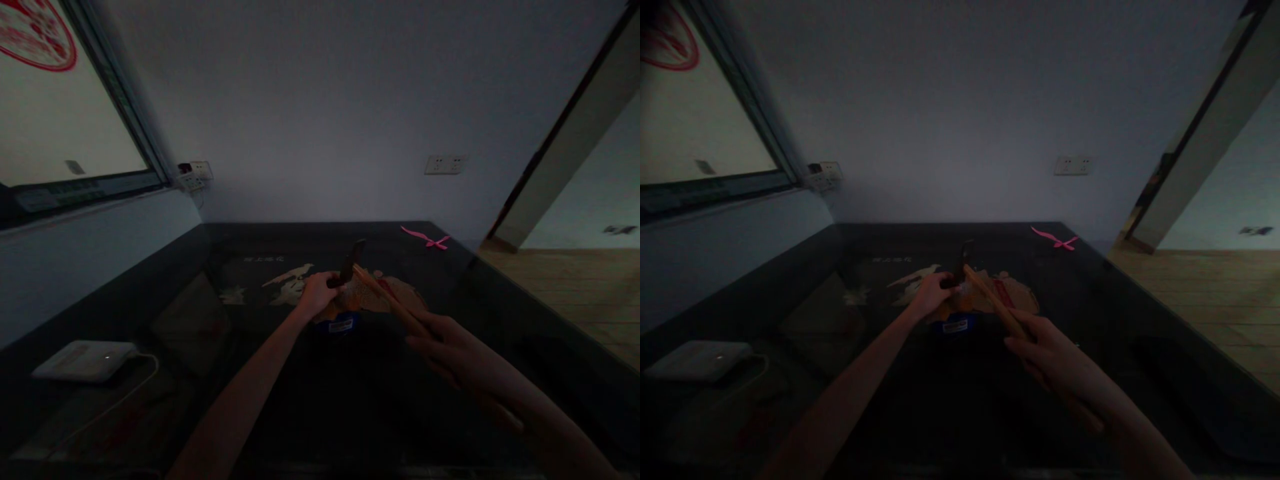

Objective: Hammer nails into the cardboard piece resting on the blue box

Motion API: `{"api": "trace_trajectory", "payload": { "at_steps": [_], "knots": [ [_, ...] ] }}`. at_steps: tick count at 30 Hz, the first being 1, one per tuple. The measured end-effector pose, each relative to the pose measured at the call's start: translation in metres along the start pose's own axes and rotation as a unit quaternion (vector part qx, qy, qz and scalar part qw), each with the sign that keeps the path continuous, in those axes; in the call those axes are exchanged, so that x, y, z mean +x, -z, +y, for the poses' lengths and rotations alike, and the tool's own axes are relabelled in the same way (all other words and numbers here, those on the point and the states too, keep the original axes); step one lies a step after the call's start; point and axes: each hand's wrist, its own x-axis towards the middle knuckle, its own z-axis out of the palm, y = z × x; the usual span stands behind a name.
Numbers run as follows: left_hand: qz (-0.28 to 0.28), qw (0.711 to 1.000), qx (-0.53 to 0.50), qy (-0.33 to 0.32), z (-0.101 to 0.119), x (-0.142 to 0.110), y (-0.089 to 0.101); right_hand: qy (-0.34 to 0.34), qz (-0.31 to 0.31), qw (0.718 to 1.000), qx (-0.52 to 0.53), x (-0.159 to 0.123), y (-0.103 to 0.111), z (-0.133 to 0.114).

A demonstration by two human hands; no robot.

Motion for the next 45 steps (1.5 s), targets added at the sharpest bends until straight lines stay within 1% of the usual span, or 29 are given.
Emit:
{"api": "trace_trajectory", "payload": {
  "at_steps": [5,8,11,13,17,20,23,25,30,35,38,40,42,45],
  "knots": [
    [-0.006,1.000,-0.026,-0.007,0.0024,-0.0006,0.0000,0.015,0.006,1.000,-0.004,-0.0025,0.0032,-0.0021],
    [-0.005,1.000,-0.009,-0.013,0.0037,-0.0011,0.0013,0.016,0.012,1.000,-0.013,0.0017,0.0015,0.0005],
    [-0.001,1.000,0.009,-0.008,0.0033,-0.0008,0.0019,0.013,0.003,1.000,-0.024,0.0047,0.0001,0.0014],
    [-0.002,1.000,0.009,-0.003,0.0026,-0.0004,0.0015,0.014,0.006,1.000,-0.027,0.0034,0.0009,-0.0003],
    [-0.010,1.000,-0.007,-0.004,0.0021,-0.0001,0.0006,0.013,0.029,0.999,-0.017,-0.0019,0.0032,-0.0048],
    [-0.006,1.000,-0.005,-0.011,0.0025,-0.0006,0.0012,0.006,0.026,0.999,-0.034,-0.0016,0.0025,-0.0056],
    [0.000,1.000,0.005,0.000,0.0032,-0.0010,0.0022,0.019,0.023,0.999,-0.041,-0.0002,0.0017,-0.0056],
    [-0.004,1.000,0.001,0.006,0.0041,-0.0011,0.0026,0.028,0.032,0.998,-0.042,-0.0010,0.0021,-0.0062],
    [-0.008,1.000,-0.007,-0.009,0.0043,-0.0005,0.0022,0.045,0.068,0.995,-0.054,-0.0026,0.0028,-0.0083],
    [-0.003,1.000,0.012,-0.005,-0.0005,0.0010,0.0006,0.026,0.035,0.995,-0.092,0.0036,0.0009,-0.0054],
    [-0.010,1.000,-0.003,0.000,-0.0016,0.0012,-0.0001,0.041,0.051,0.994,-0.084,0.0013,0.0031,-0.0034],
    [-0.012,1.000,-0.012,-0.001,-0.0014,0.0012,-0.0004,0.039,0.059,0.995,-0.075,-0.0014,0.0047,-0.0026],
    [-0.012,1.000,-0.016,-0.002,-0.0009,0.0013,-0.0004,0.036,0.053,0.995,-0.073,-0.0024,0.0050,-0.0022],
    [-0.011,1.000,0.001,0.000,-0.0007,0.0014,0.0001,0.049,0.046,0.994,-0.085,-0.0009,0.0030,-0.0029]
  ]
}}
